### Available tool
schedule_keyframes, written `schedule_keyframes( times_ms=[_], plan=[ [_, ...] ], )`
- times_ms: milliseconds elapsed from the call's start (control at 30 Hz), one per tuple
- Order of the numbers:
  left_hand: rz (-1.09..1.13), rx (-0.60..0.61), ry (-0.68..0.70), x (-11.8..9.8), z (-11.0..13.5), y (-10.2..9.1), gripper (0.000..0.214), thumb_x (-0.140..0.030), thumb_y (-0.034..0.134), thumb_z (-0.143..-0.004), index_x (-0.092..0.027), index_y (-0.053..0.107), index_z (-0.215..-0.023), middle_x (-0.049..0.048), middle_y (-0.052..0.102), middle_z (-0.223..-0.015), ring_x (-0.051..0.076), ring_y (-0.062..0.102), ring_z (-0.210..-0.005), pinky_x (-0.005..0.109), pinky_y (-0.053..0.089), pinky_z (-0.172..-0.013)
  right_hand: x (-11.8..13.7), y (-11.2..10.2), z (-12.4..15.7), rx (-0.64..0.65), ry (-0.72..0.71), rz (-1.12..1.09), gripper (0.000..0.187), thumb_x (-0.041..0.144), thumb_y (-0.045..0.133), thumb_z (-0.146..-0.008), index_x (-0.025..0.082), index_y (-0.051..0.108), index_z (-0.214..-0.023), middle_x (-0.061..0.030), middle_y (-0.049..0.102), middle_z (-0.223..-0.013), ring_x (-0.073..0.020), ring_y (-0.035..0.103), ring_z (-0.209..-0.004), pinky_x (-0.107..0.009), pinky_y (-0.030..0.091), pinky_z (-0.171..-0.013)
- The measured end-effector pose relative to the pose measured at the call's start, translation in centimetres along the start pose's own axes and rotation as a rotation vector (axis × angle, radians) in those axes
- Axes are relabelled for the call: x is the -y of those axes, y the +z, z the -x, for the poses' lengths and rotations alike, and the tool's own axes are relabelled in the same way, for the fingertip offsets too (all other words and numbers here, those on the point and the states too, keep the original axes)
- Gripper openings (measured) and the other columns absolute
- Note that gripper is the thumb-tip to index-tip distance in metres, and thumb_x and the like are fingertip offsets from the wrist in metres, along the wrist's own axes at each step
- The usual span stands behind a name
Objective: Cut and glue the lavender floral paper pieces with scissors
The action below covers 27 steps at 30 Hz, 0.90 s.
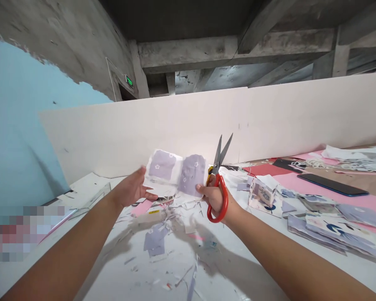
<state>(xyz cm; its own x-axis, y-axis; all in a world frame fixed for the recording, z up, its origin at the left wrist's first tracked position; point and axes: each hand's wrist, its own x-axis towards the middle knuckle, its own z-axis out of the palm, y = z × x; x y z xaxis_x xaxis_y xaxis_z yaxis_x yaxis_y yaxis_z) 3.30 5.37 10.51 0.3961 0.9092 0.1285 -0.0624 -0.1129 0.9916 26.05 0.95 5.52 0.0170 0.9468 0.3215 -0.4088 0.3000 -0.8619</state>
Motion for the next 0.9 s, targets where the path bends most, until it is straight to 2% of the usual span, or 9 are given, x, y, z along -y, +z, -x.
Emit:
schedule_keyframes(
  times_ms=[67,167,267,500,633,733,767,833,900],
  plan=[
    [-0.187,-0.082,0.034,0.5,0.0,0.3,0.049,-0.047,0.066,-0.059,-0.023,0.056,-0.101,0.0087,0.060,-0.096,0.017,0.059,-0.068,0.031,0.048,-0.059,-0.1,0.0,0.0,-0.007,-0.007,0.012,0.030,0.016,0.069,-0.056,0.019,0.054,-0.081,-0.0023,0.067,-0.079,-0.0235,0.063,-0.080,-0.032,0.048,-0.061],
    [-0.423,-0.309,0.175,0.8,-0.3,0.4,0.034,-0.040,0.066,-0.060,-0.020,0.061,-0.087,0.0070,0.063,-0.085,0.016,0.057,-0.064,0.026,0.047,-0.054,0.0,-0.1,0.0,-0.060,-0.025,0.036,0.030,0.016,0.068,-0.056,0.020,0.052,-0.081,-0.0021,0.066,-0.078,-0.0233,0.062,-0.079,-0.031,0.047,-0.060],
    [-0.498,-0.485,0.304,0.4,-0.5,0.2,0.025,-0.037,0.062,-0.063,-0.019,0.062,-0.079,0.0042,0.063,-0.073,0.014,0.054,-0.059,0.024,0.046,-0.050,-0.2,-0.7,-0.4,-0.167,-0.030,0.101,0.029,0.016,0.068,-0.055,0.021,0.051,-0.079,-0.0008,0.064,-0.071,-0.0216,0.061,-0.073,-0.030,0.046,-0.058],
    [-0.547,-0.523,0.355,-0.3,-0.1,0.2,0.021,-0.035,0.059,-0.064,-0.019,0.061,-0.077,-0.0005,0.057,-0.062,0.011,0.048,-0.054,0.021,0.042,-0.047,-2.9,-2.5,-1.3,-0.260,0.058,0.163,0.020,0.015,0.063,-0.057,0.021,0.050,-0.071,0.0046,0.051,-0.046,-0.0138,0.050,-0.046,-0.028,0.041,-0.048],
    [-0.631,-0.576,0.371,-0.9,0.7,0.6,0.025,-0.037,0.056,-0.067,-0.020,0.060,-0.084,-0.0014,0.059,-0.066,0.011,0.050,-0.054,0.022,0.041,-0.048,-3.3,-2.2,-1.3,-0.215,0.076,0.126,0.017,0.018,0.061,-0.059,0.020,0.050,-0.072,0.0060,0.048,-0.043,-0.0106,0.044,-0.038,-0.026,0.037,-0.043],
    [-0.709,-0.669,0.508,-1.1,1.4,1.5,0.026,-0.038,0.052,-0.071,-0.020,0.059,-0.090,-0.0017,0.059,-0.069,0.012,0.052,-0.058,0.022,0.042,-0.053,-2.4,-0.9,-0.8,-0.146,0.086,0.076,0.020,0.019,0.062,-0.056,0.018,0.052,-0.073,0.0030,0.054,-0.050,-0.0118,0.049,-0.043,-0.025,0.037,-0.044],
    [-0.748,-0.668,0.577,-0.9,1.6,2.0,0.027,-0.038,0.050,-0.073,-0.020,0.058,-0.091,-0.0013,0.059,-0.069,0.012,0.052,-0.060,0.023,0.043,-0.054,-2.0,-0.4,-0.5,-0.120,0.089,0.060,0.021,0.019,0.062,-0.055,0.018,0.054,-0.074,0.0014,0.057,-0.054,-0.0133,0.052,-0.047,-0.026,0.038,-0.046],
    [-0.848,-0.540,0.730,-0.2,2.0,3.3,0.028,-0.038,0.046,-0.077,-0.019,0.057,-0.093,0.0014,0.061,-0.077,0.013,0.055,-0.068,0.024,0.044,-0.062,-1.1,0.5,0.1,-0.053,0.090,0.020,0.022,0.019,0.062,-0.054,0.017,0.056,-0.075,-0.0014,0.061,-0.061,-0.0168,0.057,-0.056,-0.027,0.041,-0.049],
    [-0.994,-0.260,0.885,0.9,2.1,4.6,0.030,-0.036,0.048,-0.077,-0.018,0.056,-0.100,0.0075,0.059,-0.103,0.018,0.054,-0.094,0.029,0.043,-0.081,-0.5,1.2,0.6,0.057,0.082,-0.034,0.018,0.018,0.062,-0.053,0.017,0.058,-0.071,-0.0027,0.064,-0.065,-0.0191,0.060,-0.063,-0.028,0.043,-0.052]
  ],
)
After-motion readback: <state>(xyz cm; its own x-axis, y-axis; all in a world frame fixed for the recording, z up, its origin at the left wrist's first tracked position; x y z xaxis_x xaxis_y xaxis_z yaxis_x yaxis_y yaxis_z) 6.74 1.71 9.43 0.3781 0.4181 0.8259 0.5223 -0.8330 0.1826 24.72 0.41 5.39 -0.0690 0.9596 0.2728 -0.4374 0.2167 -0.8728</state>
